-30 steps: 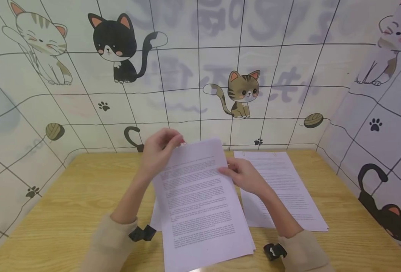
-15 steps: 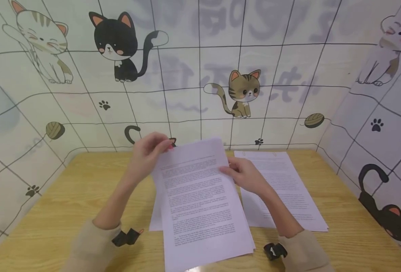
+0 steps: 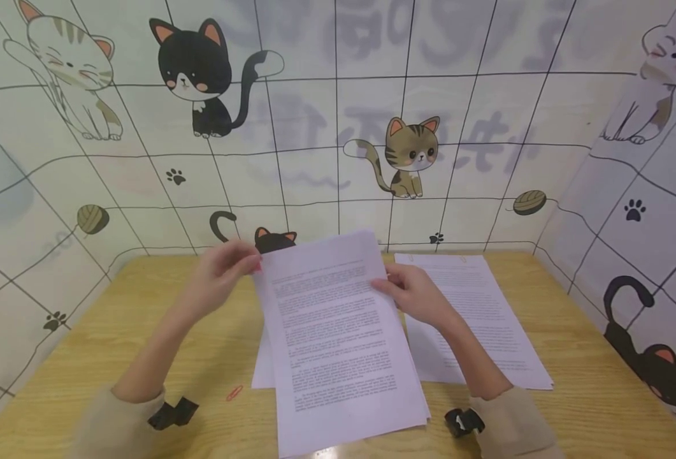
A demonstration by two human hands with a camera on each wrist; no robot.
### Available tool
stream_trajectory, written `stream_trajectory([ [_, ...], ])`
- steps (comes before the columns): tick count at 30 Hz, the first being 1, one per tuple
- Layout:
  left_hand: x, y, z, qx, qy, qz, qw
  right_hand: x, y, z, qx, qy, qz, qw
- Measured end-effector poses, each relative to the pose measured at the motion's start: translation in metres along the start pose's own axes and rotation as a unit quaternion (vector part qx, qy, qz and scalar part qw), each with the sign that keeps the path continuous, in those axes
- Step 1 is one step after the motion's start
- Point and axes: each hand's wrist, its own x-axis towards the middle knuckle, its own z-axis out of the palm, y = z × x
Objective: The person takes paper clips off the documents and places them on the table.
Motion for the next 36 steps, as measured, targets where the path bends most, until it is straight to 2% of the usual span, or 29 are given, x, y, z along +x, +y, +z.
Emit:
stream_trajectory([
  [6,-0.013,-0.013,-0.013,0.009,-0.054,-0.028,0.9981,0.000,0.000,0.000,-0.003,0.002,-0.004,1.000],
  [11,-0.023,-0.022,-0.022,0.003,-0.095,-0.039,0.9947,-0.001,-0.001,0.000,-0.003,0.005,0.000,1.000],
  [15,-0.031,-0.028,-0.029,0.017,-0.122,-0.051,0.9911,-0.001,-0.002,0.000,-0.001,0.007,0.003,1.000],
  [20,-0.043,-0.036,-0.035,0.038,-0.159,-0.074,0.9837,-0.001,-0.002,0.001,0.001,0.006,0.003,1.000],
  [25,-0.054,-0.046,-0.039,0.017,-0.189,-0.096,0.9772,-0.001,0.000,0.001,0.002,0.002,-0.003,1.000],
  [29,-0.062,-0.054,-0.039,0.015,-0.215,-0.098,0.9715,0.000,0.002,0.000,-0.002,0.002,-0.004,1.000],
  [36,-0.074,-0.060,-0.040,0.015,-0.272,-0.101,0.9569,0.000,0.002,0.001,-0.007,0.004,-0.002,1.000],
])
